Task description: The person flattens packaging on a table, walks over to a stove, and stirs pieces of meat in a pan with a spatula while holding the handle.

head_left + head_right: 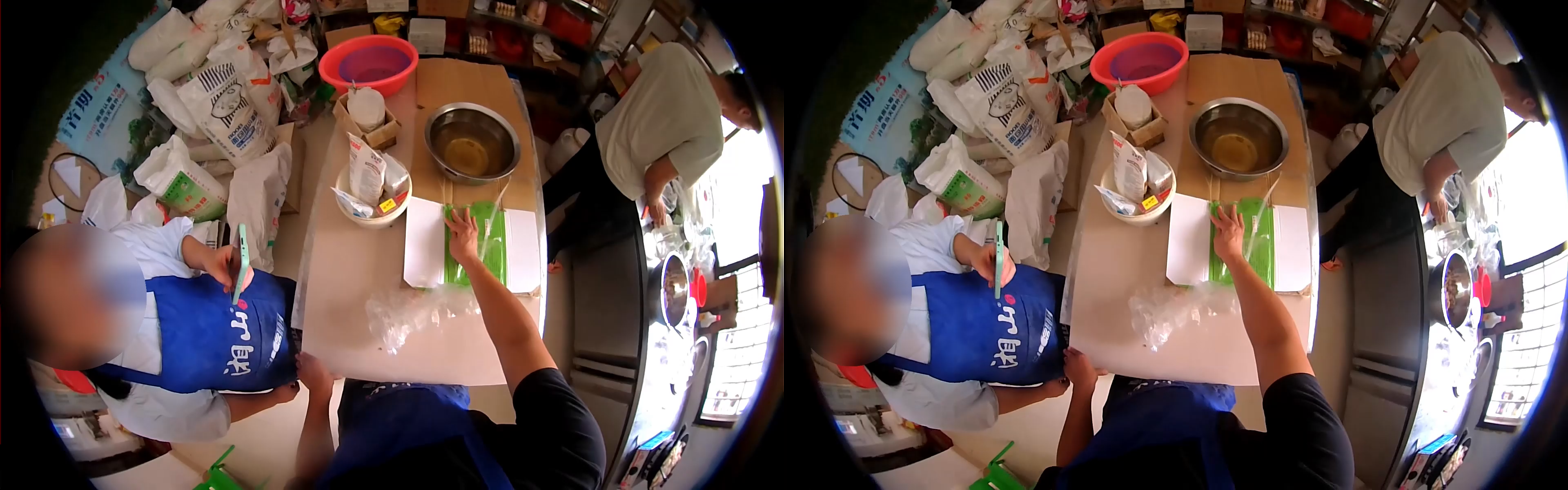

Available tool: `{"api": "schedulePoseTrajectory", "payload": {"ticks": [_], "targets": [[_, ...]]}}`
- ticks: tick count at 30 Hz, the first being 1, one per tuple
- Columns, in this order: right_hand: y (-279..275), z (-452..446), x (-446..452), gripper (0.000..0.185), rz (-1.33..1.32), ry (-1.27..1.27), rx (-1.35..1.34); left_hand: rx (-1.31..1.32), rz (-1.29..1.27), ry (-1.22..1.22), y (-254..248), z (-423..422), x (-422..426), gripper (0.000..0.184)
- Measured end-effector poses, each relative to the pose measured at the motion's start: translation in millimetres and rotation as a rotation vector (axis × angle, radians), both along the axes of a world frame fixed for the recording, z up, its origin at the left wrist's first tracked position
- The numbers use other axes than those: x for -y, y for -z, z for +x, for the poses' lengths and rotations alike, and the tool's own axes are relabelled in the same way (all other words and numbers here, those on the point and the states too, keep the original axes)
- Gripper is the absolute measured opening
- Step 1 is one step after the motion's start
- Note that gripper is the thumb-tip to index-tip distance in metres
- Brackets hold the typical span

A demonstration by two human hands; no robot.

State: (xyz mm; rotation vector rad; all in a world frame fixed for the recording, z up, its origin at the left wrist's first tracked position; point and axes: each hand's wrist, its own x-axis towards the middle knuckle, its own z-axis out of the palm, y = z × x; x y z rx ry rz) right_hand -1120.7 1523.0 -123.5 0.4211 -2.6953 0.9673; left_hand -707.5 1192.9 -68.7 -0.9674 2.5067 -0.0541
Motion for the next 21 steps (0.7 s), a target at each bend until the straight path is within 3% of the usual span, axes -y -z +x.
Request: {"api": "schedulePoseTrajectory", "payload": {"ticks": [1, 2, 4, 8, 14, 16, 21], "targets": [[1.2, 0.4, 0.1, 0.036, 0.0, 0.0, 0.004, 0.024, 0.007, 0.006, -11.3, -4.4, -3.1, 0.115], [1.9, 0.7, 0.3, 0.036, -0.006, 0.005, 0.002, 0.027, 0.006, 0.006, 0.2, -0.3, -0.2, 0.115], [1.0, -1.0, 0.9, 0.035, -0.014, 0.01, 0.001, -0.053, -0.117, 0.025, 38.1, 12.3, 9.9, 0.074], [-3.4, 1.9, 1.5, 0.041, 0.004, 0.002, 0.019, -0.055, -0.133, 0.068, 31.6, 12.7, 6.7, 0.053], [-6.0, 2.9, 1.3, 0.039, 0.031, 0.004, 0.02, -0.072, -0.143, 0.091, 38.3, 15.6, 7.9, 0.056], [-8.0, 4.0, 2.1, 0.04, 0.033, 0.009, 0.018, -0.09, -0.128, 0.087, 63.8, 25.6, 18.6, 0.136], [-7.9, 4.3, 2.6, 0.037, 0.04, 0.019, 0.033, -0.125, -0.113, 0.102, 59.3, 27.6, 19.0, 0.135]]}}
